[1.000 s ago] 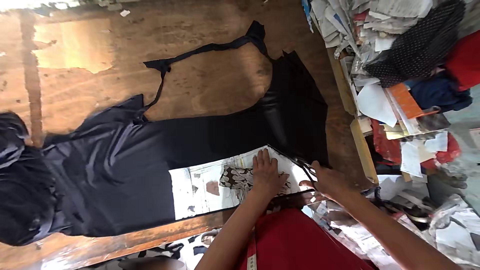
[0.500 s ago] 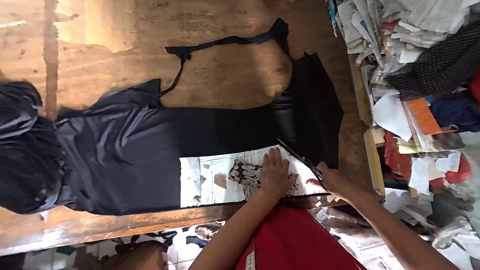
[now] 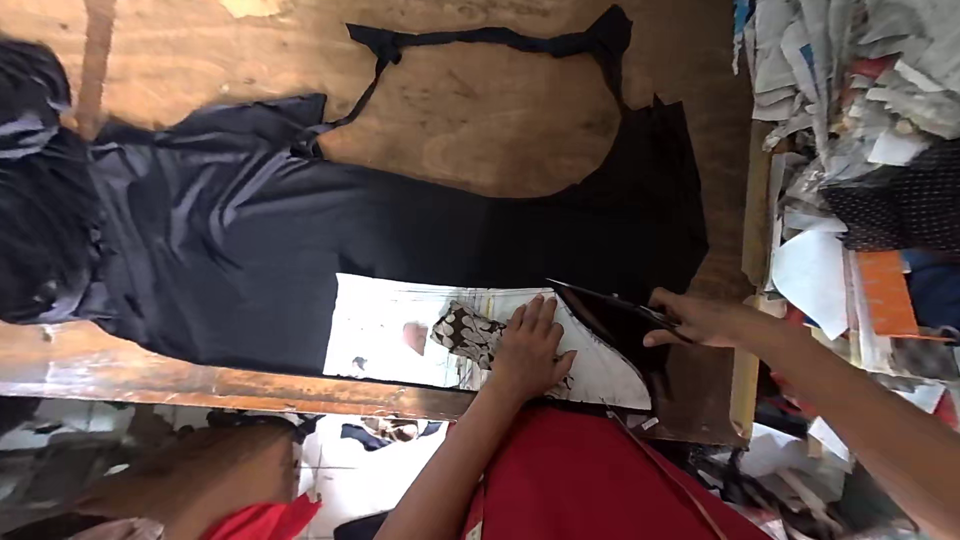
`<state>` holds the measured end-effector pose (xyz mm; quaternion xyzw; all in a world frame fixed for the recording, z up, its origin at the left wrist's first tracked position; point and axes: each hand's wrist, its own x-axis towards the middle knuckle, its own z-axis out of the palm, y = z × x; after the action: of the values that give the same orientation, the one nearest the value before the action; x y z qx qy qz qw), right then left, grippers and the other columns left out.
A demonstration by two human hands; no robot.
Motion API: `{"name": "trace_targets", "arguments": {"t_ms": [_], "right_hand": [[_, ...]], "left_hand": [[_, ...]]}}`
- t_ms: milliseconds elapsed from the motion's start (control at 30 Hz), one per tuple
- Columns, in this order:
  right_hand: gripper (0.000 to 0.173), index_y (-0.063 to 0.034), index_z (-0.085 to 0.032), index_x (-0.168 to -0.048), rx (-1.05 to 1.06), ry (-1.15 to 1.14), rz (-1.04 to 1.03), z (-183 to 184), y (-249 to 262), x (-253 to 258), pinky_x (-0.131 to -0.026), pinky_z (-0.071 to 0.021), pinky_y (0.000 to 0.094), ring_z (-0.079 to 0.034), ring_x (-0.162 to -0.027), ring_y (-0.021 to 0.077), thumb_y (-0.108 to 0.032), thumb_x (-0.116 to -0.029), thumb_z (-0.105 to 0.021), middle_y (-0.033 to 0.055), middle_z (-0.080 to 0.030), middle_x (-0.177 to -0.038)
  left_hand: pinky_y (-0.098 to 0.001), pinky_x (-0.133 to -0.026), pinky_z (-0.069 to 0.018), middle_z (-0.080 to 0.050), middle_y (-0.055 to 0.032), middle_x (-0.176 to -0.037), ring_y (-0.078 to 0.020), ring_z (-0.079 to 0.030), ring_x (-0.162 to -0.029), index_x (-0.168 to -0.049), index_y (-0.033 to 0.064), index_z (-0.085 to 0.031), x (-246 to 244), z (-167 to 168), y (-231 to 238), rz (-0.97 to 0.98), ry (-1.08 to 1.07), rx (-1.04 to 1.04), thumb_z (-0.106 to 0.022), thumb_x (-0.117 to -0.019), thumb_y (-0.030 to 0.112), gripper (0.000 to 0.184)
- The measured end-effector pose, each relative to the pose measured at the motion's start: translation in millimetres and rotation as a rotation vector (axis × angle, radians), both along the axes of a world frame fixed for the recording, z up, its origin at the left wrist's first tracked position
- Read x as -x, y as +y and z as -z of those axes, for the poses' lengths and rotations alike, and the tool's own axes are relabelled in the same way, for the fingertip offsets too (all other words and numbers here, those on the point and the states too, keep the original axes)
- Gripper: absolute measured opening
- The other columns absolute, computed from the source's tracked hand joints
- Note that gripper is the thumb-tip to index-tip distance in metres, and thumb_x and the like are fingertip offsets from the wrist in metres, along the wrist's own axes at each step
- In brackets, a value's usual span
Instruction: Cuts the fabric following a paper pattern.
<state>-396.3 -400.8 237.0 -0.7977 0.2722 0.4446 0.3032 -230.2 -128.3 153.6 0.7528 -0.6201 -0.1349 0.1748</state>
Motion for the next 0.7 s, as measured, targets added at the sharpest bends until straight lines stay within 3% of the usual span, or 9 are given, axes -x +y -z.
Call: {"name": "trace_targets", "arguments": {"t_ms": [67, 200, 367, 600, 700], "right_hand": [[0.079, -0.0104, -0.053, -0.138, 0.093, -0.025, -0.138, -3.0, -11.0, -13.4, -0.085, -0.0532, 0.0631, -0.068, -0.096, 0.0412, -0.067, -0.0856, -0.070, 0.0210, -0.069, -0.101], [0.080, -0.0123, -0.055, -0.134, 0.165, -0.057, -0.309, -2.1, -22.8, -37.8, -0.087, -0.0543, 0.0600, -0.069, -0.100, 0.0369, -0.073, -0.0836, -0.067, 0.0159, -0.070, -0.104], [0.087, -0.0150, -0.052, -0.137, 0.150, -0.028, -0.362, 2.3, -28.4, -54.9, -0.087, -0.0540, 0.0587, -0.069, -0.102, 0.0349, -0.078, -0.0788, -0.068, 0.0143, -0.070, -0.106], [0.077, -0.0125, -0.058, -0.129, 0.203, -0.059, -0.436, 3.2, -28.8, -57.1, -0.080, -0.0553, 0.0569, -0.070, -0.092, 0.0364, -0.074, -0.0840, -0.064, 0.0150, -0.070, -0.091], [0.086, -0.0094, -0.054, -0.135, 0.224, -0.097, -0.444, 3.2, -27.4, -53.3, -0.082, -0.0547, 0.0579, -0.070, -0.096, 0.0382, -0.076, -0.0823, -0.066, 0.0173, -0.070, -0.099]], "left_hand": [[-0.0538, -0.113, -0.0414, -0.055, -0.0149, -0.150, -0.0345, -0.051, -0.140, -0.104, 0.0078, -0.071, 0.6, -0.3, 0.2, -0.002, -0.002, -0.007, -0.047, -0.1000, 0.054, 0.052], [-0.0535, -0.113, -0.0415, -0.055, -0.0143, -0.150, -0.0338, -0.051, -0.141, -0.103, 0.0086, -0.071, 0.9, -1.5, 0.9, -0.007, -0.013, -0.010, -0.048, -0.1000, 0.053, 0.051], [-0.0538, -0.113, -0.0417, -0.055, -0.0140, -0.150, -0.0341, -0.050, -0.141, -0.103, 0.0094, -0.071, 1.6, 0.9, 1.5, -0.002, -0.019, -0.001, -0.047, -0.1008, 0.054, 0.050], [-0.0537, -0.113, -0.0414, -0.054, -0.0144, -0.151, -0.0346, -0.050, -0.141, -0.103, 0.0089, -0.071, 1.1, 0.8, 1.5, -0.001, -0.017, 0.002, -0.046, -0.1013, 0.053, 0.051], [-0.0540, -0.113, -0.0413, -0.055, -0.0146, -0.151, -0.0349, -0.050, -0.141, -0.103, 0.0086, -0.071, 1.0, 0.0, 1.6, -0.006, -0.005, 0.008, -0.046, -0.1011, 0.052, 0.050]]}}
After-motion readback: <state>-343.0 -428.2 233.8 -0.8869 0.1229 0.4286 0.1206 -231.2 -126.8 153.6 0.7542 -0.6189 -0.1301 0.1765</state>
